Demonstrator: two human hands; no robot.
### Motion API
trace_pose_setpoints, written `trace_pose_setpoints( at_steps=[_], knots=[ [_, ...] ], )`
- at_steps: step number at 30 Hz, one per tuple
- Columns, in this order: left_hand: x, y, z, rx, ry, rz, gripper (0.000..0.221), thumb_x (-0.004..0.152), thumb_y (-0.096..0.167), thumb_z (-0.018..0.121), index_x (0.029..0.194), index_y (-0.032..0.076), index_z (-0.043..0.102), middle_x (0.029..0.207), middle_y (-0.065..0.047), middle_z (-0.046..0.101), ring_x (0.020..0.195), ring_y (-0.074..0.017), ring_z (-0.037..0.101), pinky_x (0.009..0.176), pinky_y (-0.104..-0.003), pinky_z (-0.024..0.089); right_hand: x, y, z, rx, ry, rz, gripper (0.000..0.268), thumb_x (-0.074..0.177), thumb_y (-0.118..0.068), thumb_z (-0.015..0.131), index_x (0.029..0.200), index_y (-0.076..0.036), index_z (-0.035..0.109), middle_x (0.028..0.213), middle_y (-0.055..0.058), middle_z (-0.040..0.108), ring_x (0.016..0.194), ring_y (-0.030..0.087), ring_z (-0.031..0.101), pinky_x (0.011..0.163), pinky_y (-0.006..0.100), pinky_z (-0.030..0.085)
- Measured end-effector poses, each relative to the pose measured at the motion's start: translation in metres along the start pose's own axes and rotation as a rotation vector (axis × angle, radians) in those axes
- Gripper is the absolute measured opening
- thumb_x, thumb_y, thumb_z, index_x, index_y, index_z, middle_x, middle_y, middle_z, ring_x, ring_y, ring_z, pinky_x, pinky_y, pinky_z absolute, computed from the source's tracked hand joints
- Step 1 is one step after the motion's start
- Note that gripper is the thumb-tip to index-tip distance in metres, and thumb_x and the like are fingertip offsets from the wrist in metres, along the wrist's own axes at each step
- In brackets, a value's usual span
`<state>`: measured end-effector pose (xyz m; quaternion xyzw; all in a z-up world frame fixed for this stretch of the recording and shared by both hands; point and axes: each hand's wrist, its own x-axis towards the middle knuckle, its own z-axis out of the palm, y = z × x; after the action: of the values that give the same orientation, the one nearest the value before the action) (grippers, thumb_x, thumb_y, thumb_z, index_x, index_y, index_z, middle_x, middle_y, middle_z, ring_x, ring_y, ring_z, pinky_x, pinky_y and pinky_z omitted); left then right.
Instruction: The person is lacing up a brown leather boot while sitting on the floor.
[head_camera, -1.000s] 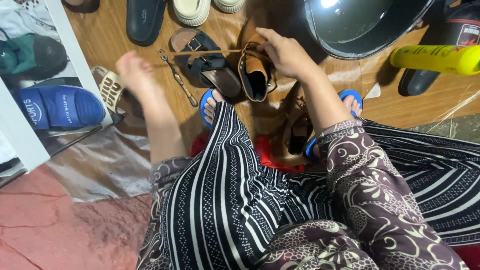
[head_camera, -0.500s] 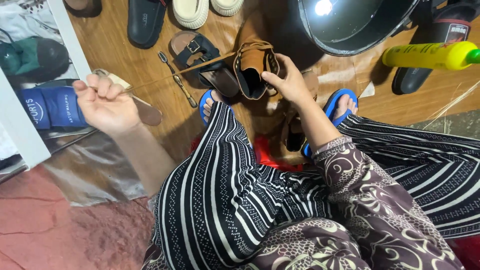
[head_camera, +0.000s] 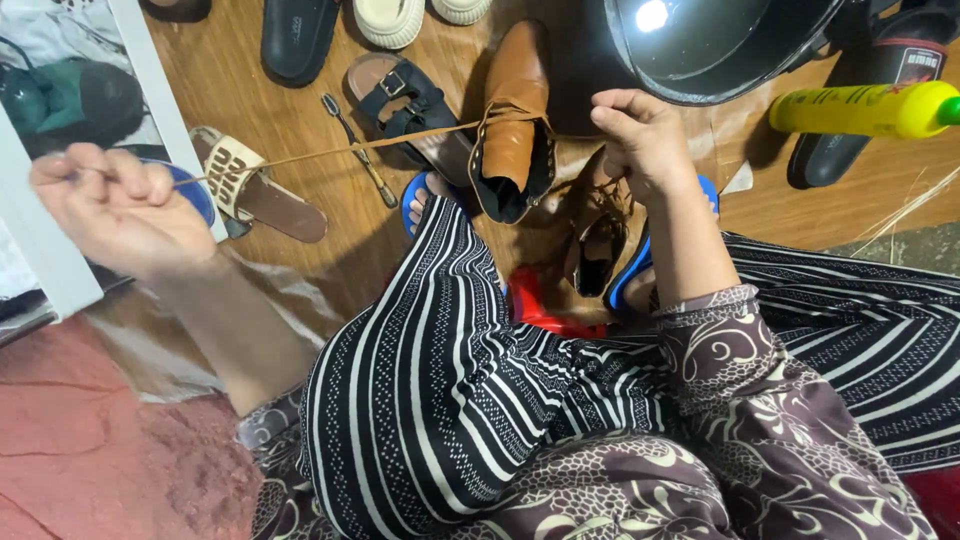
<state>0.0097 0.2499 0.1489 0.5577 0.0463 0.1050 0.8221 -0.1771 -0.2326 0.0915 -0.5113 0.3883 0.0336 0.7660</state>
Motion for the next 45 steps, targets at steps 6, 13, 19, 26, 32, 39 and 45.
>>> trace_pose_setpoints(
  at_steps=[6, 13, 19, 26, 32, 39, 45],
  knots=[
    [-0.009, 0.022, 0.014, 0.06, -0.011, -0.077, 0.025, 0.096, -0.005, 0.04, 0.102, 0.015, 0.053, 0.092, -0.008, 0.046, 0.059, -0.0141, 0.033, 0.048, -0.026, 0.021, -0.017, 0.011, 0.022, -0.425, 0.044, 0.07, 0.018, 0.092, -0.015, 0.078, 0.099, -0.017, 0.062, 0.092, 0.004, 0.076, 0.062, 0.006, 0.061, 0.048, 0.019, 0.043],
    [-0.051, -0.006, 0.068, 1.635, -1.014, -0.189, 0.06, 0.102, 0.038, 0.041, 0.152, 0.006, 0.051, 0.152, -0.015, 0.053, 0.139, -0.0345, 0.049, 0.107, -0.057, 0.041, -0.011, 0.029, 0.022, -0.994, -0.01, -0.163, 0.03, 0.105, -0.039, 0.064, 0.088, -0.016, 0.074, 0.076, 0.002, 0.07, 0.074, 0.017, 0.061, 0.069, 0.038, 0.046],
    [-0.047, -0.037, 0.019, 1.347, -0.913, -0.473, 0.031, 0.105, 0.026, 0.059, 0.086, 0.005, 0.071, 0.083, -0.006, 0.065, 0.078, -0.0193, 0.055, 0.074, -0.037, 0.041, -0.002, 0.05, 0.021, -0.024, -0.087, -0.308, 0.03, 0.102, -0.028, 0.058, 0.075, -0.016, 0.063, 0.135, 0.008, 0.07, 0.13, 0.018, 0.061, 0.106, 0.033, 0.043],
    [-0.074, -0.078, 0.001, -0.302, 0.05, -0.629, 0.028, 0.1, 0.035, 0.053, 0.08, 0.019, 0.064, 0.116, -0.003, 0.054, 0.118, -0.0266, 0.044, 0.112, -0.055, 0.043, 0.015, 0.059, 0.02, 0.692, 0.088, 0.014, 0.037, 0.101, -0.026, 0.057, 0.068, -0.01, 0.053, 0.071, 0.007, 0.053, 0.08, 0.027, 0.063, 0.081, 0.038, 0.051],
    [-0.074, -0.137, -0.061, -0.543, 0.512, -0.599, 0.027, 0.107, 0.023, 0.042, 0.082, 0.013, 0.046, 0.07, -0.001, 0.037, 0.062, -0.0162, 0.034, 0.067, -0.032, 0.039, 0.022, 0.052, 0.012, 0.778, 0.158, 0.005, 0.039, 0.103, -0.022, 0.049, 0.066, -0.008, 0.049, 0.066, 0.009, 0.048, 0.068, 0.026, 0.053, 0.09, 0.048, 0.055],
    [-0.056, -0.159, -0.096, -0.456, 0.658, -0.576, 0.034, 0.104, 0.022, 0.039, 0.071, 0.014, 0.039, 0.061, -0.001, 0.029, 0.05, -0.0142, 0.021, 0.049, -0.029, 0.018, 0.024, 0.053, 0.005, 0.755, 0.215, -0.005, 0.036, 0.102, -0.017, 0.048, 0.067, -0.008, 0.049, 0.066, 0.009, 0.046, 0.066, 0.025, 0.051, 0.086, 0.05, 0.057],
    [-0.08, -0.107, -0.004, -0.316, 0.379, -0.645, 0.018, 0.102, 0.004, 0.05, 0.088, 0.015, 0.045, 0.06, 0.005, 0.042, 0.048, -0.0069, 0.034, 0.042, -0.023, 0.025, 0.006, 0.035, 0.013, 0.241, -0.01, -0.367, 0.032, 0.102, -0.03, 0.06, 0.078, -0.01, 0.055, 0.087, 0.006, 0.063, 0.092, 0.023, 0.066, 0.088, 0.034, 0.055]
  ],
)
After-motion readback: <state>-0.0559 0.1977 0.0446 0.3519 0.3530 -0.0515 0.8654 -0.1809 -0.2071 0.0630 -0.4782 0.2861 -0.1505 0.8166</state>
